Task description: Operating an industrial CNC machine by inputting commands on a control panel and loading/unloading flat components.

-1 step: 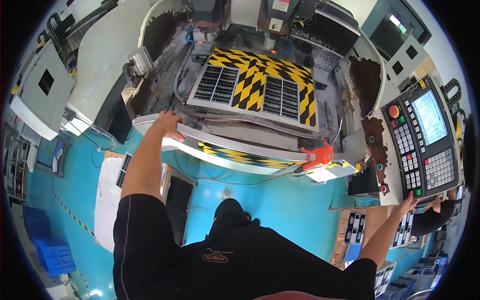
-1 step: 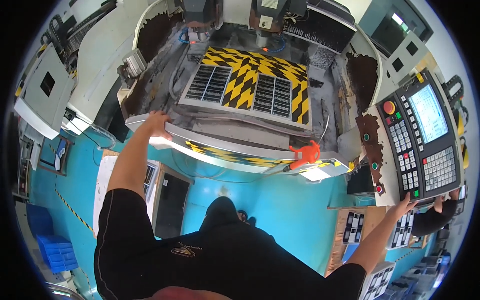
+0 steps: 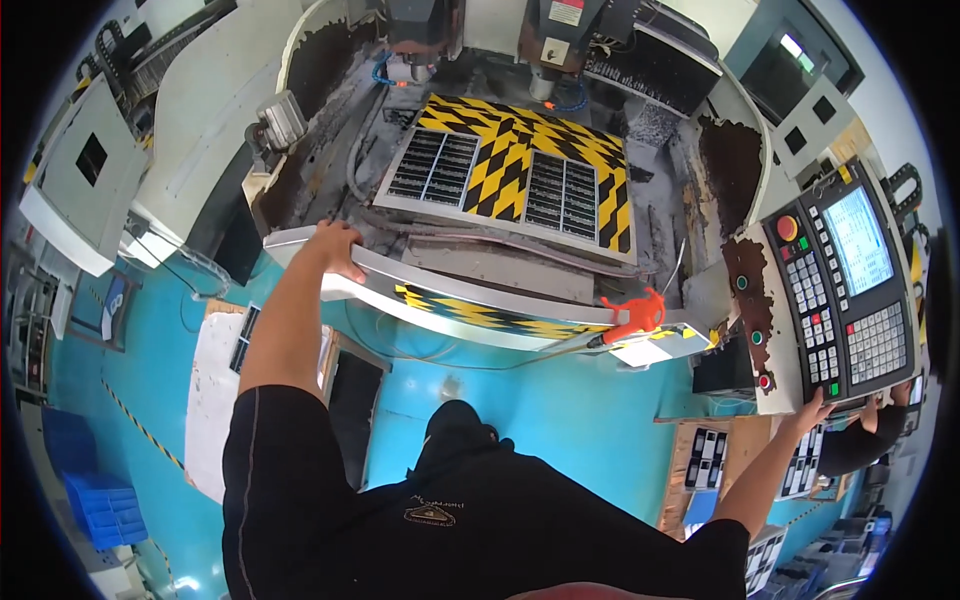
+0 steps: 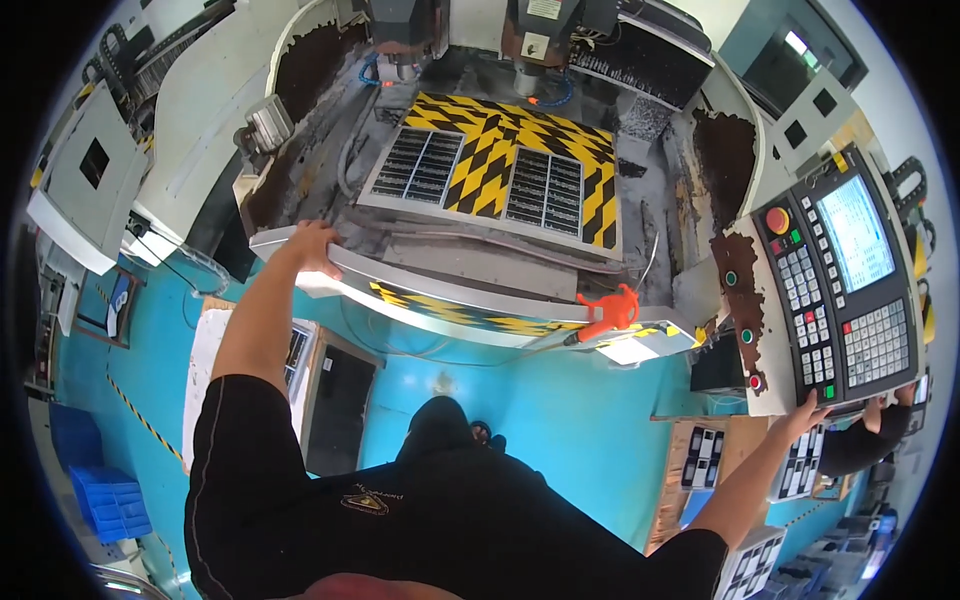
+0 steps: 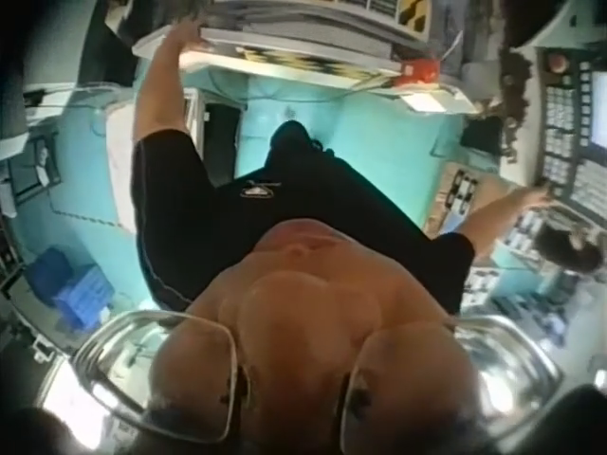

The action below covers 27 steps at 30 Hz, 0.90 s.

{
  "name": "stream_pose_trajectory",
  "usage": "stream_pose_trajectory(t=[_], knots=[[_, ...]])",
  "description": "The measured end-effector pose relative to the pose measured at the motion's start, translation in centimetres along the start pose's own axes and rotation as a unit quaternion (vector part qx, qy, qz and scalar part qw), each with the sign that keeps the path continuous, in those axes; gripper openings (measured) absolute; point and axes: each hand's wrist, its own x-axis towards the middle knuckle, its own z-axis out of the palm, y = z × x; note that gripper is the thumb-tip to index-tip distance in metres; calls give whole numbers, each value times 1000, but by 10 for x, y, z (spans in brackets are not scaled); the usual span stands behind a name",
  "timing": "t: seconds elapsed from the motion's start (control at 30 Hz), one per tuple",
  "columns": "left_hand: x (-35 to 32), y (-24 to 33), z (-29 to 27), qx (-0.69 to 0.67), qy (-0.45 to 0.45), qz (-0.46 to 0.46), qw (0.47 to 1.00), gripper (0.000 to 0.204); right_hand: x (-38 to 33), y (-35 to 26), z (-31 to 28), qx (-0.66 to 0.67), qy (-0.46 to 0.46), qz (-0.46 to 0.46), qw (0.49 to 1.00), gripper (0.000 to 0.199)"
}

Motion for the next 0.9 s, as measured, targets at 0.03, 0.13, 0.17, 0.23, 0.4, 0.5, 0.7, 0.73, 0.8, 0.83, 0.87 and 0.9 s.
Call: stream_pose_trajectory(t=[0.03,0.13,0.17,0.23,0.4,0.5,0.7,0.73,0.8,0.83,0.87,0.9], knots=[[0,0,-9,0,-10,6,1000,83,-6,-1,4,-3,36,17,999,74],[-1,-4,-16,-8,-21,4,1000,81,-10,-8,13,14,53,44,998,71],[0,-6,-14,-10,-12,1,1000,80,-19,-16,19,23,52,45,997,71],[-2,-9,-10,-15,-8,-2,1000,81,-11,-6,16,16,30,28,999,74],[-2,-3,-13,-10,-6,8,1000,79,-5,4,11,-24,53,4,998,75],[-2,-1,-16,-18,-11,8,1000,80,-5,4,11,-28,55,-2,998,75],[-1,-2,-12,-6,-6,-1,1000,80,-14,-6,22,0,70,-3,998,67],[0,-2,-12,-2,-8,-6,1000,79,-15,-7,23,-3,68,-4,998,68],[1,-4,-10,0,-15,-10,1000,80,-20,-11,29,14,63,-7,998,69],[2,-5,-10,1,-22,-17,1000,80,-23,-14,30,14,64,-7,998,69],[2,-5,-10,1,-21,-17,1000,80,-26,-18,32,9,61,0,998,70],[3,-4,-11,0,-24,-18,1000,81,-28,-21,33,4,57,8,998,72]])
